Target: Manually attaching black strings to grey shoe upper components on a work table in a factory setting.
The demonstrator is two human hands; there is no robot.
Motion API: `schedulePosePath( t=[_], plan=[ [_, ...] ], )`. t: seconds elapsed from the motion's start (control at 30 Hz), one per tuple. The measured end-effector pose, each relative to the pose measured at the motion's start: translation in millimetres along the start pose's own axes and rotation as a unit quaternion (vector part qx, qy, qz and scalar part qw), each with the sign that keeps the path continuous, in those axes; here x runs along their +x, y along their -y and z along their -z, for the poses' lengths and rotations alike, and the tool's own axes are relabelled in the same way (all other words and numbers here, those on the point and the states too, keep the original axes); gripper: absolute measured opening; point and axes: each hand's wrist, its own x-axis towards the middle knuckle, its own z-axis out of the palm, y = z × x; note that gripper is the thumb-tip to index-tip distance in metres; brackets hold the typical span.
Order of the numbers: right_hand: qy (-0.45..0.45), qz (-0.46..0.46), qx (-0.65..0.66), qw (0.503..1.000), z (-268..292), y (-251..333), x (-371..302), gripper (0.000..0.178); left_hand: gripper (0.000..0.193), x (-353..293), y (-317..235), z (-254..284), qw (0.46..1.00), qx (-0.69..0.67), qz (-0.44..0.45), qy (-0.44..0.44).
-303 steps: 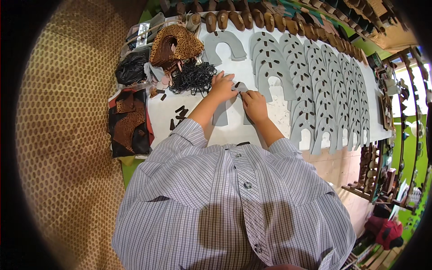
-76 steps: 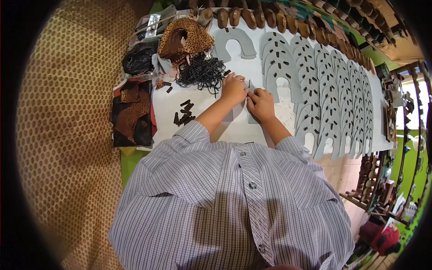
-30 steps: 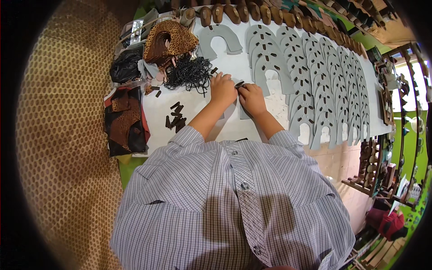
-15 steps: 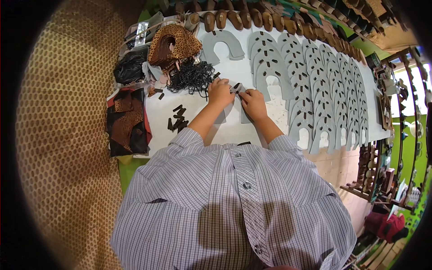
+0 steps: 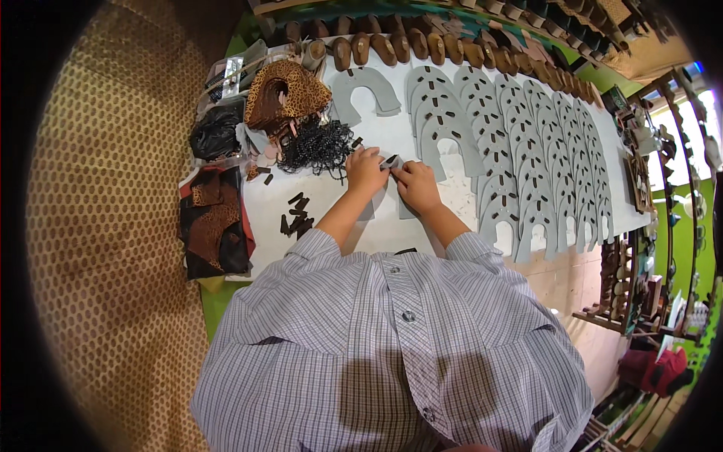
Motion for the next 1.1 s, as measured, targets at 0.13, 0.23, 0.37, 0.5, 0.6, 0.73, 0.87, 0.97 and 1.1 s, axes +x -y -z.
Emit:
schedulePosePath(
  t=[0.13, 0.23, 0.37, 0.5, 0.6, 0.73, 0.87, 0.97, 1.1],
  plan=[
    [0.023, -0.031, 0.045, 0.998, 5.1, 3.0, 4.6, 0.019, 0.023, 0.7, 9.2, -9.8, 0.999, -0.04, 0.013, 0.005],
    [0.009, -0.023, 0.034, 0.999, 2.2, -1.6, 3.7, 0.018, 0.026, 0.3, 2.1, -5.9, 1.0, -0.026, 0.008, -0.004],
    [-0.025, -0.006, -0.022, 0.999, 2.8, 11.1, -1.6, 0.016, 0.025, -3.7, 5.2, -7.7, 0.999, -0.03, -0.004, -0.021],
    [-0.027, -0.014, -0.055, 0.998, 0.1, 13.4, -2.9, 0.017, 0.025, -3.5, 2.8, -6.1, 0.999, -0.04, 0.011, -0.012],
    [-0.021, -0.013, -0.053, 0.998, -0.3, 10.4, -2.8, 0.02, 0.029, -1.1, -0.2, -3.1, 0.999, -0.037, 0.021, -0.007],
    [-0.036, -0.021, -0.036, 0.998, -4.7, 5.9, -4.9, 0.021, 0.037, -0.5, -3.3, 1.8, 0.998, -0.037, 0.038, 0.014],
    [-0.015, -0.018, -0.033, 0.999, -4.5, 6.8, -7.6, 0.02, 0.04, -7.4, -2.6, -1.6, 0.998, -0.046, 0.044, 0.0],
    [-0.024, -0.007, -0.036, 0.999, -4.0, 6.8, -9.0, 0.019, 0.031, -11.0, -8.3, 0.7, 0.998, -0.044, 0.046, -0.011],
    [-0.015, -0.015, -0.031, 0.999, 0.6, 13.0, -9.2, 0.018, 0.03, -12.4, -6.2, -3.0, 0.997, -0.054, 0.052, -0.004]
  ],
)
